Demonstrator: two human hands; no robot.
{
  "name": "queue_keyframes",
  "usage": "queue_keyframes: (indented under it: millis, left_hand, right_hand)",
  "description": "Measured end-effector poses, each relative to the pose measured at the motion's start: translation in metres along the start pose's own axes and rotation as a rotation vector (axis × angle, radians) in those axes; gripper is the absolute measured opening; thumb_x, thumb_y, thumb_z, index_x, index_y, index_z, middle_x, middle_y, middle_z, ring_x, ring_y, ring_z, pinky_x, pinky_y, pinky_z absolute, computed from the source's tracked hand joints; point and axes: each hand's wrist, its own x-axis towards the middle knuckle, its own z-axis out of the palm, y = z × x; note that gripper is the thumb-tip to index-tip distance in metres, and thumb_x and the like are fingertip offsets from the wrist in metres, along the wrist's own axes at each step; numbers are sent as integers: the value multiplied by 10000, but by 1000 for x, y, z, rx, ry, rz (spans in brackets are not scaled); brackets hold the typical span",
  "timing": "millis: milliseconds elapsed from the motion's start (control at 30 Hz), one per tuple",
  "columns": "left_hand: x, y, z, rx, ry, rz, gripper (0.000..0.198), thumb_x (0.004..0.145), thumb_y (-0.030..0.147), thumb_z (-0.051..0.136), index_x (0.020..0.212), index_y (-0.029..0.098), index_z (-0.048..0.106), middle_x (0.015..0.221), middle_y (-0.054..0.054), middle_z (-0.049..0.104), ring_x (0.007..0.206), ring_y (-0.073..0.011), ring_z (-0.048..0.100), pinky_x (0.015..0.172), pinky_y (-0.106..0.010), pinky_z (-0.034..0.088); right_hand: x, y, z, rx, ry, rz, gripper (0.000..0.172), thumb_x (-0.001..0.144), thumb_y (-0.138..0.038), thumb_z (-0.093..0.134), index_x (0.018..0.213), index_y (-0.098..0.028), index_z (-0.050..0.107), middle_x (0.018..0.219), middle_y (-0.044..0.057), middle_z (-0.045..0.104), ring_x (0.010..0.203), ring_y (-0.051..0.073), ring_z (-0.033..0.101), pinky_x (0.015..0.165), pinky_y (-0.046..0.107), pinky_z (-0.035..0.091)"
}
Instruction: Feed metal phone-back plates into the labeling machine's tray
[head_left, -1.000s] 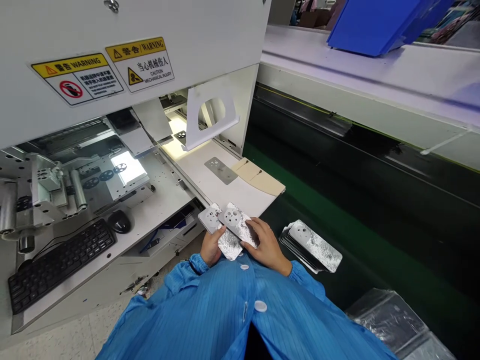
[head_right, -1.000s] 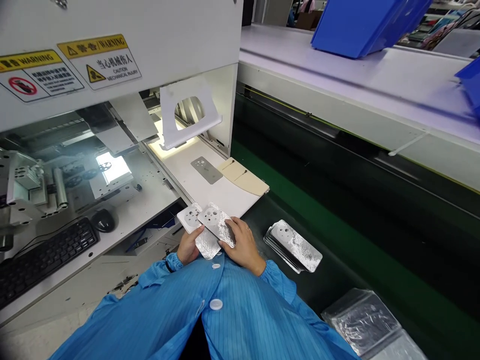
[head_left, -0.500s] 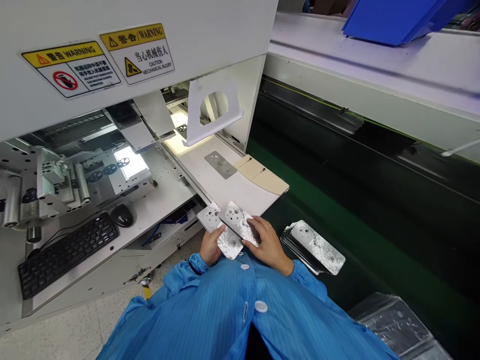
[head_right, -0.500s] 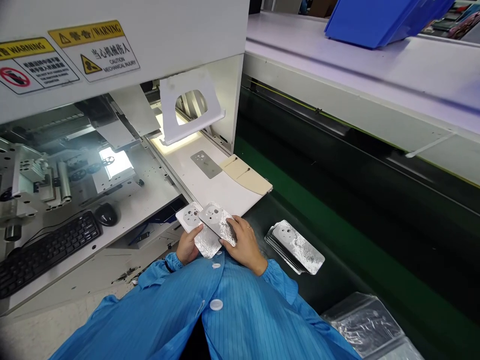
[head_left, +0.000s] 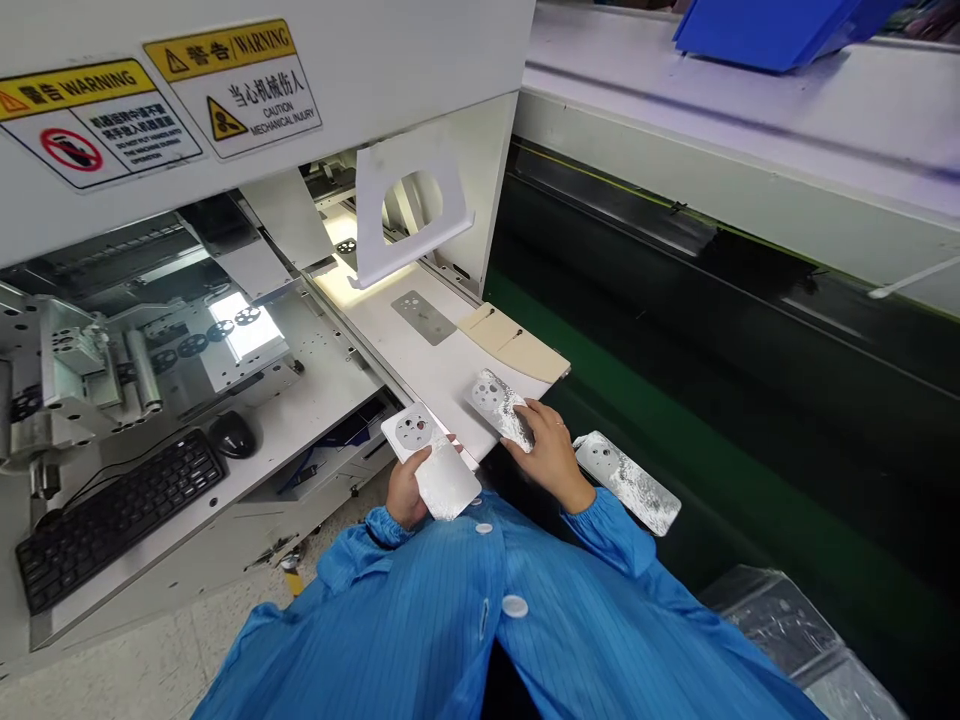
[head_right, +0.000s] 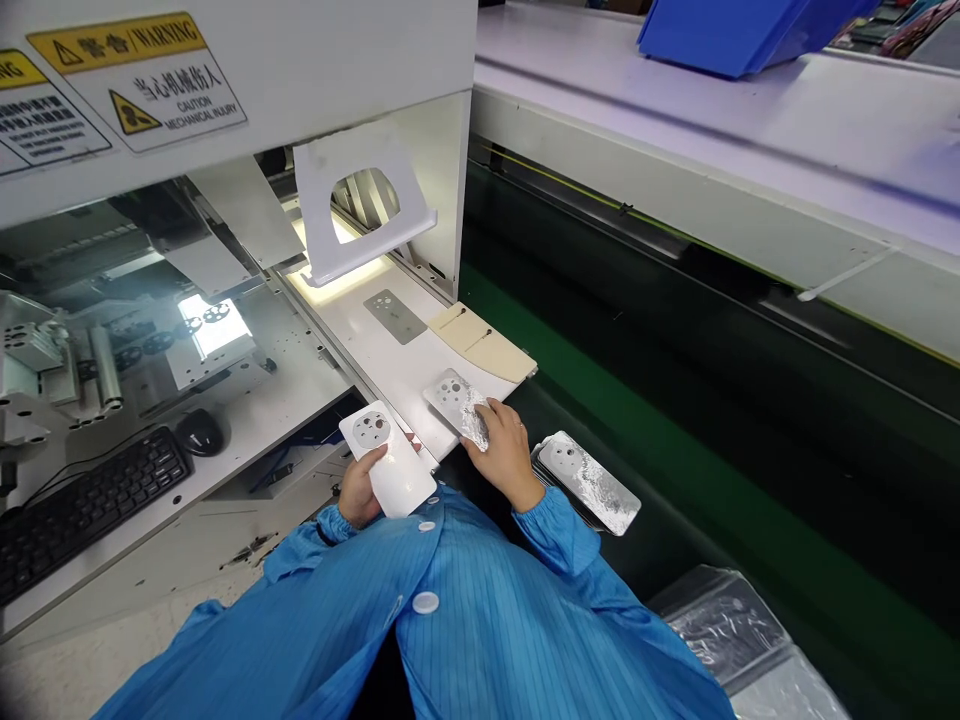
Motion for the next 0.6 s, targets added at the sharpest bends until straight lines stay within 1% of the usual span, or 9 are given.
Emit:
queue_keyframes:
  millis: [233,367,600]
  left_hand:
    - [-1,-3,4,82,-57,-72,506,614,160,622,1113,77,607,1011,-155,703,1024,-354,614,908,-477,449]
    - [-1,-3,7,93,-72,-47,560,603,162,625,1157,91,589,1014,-148,704,1047,-353,603,921,-470,440]
    - [-3,0,11,129,-57,-31,548,592,169,641,1132,85,606,972,-144,714,1031,-350,610,916,-463,445]
  right_hand:
    - [25,0,3,-94,-31,35,490,753,-354,606,1203,-167,548,1303,139,486,1181,323,425,937,472,397]
    - [36,-1,4,-117,-49,27,501,753,-359,608,1213,-169,544,1307,144,481,1181,325,426,937,465,392]
    - [49,-4,4,-153,-86,43,501,755,-362,615,1211,-166,546,1319,146,472,1195,327,419,945,449,380]
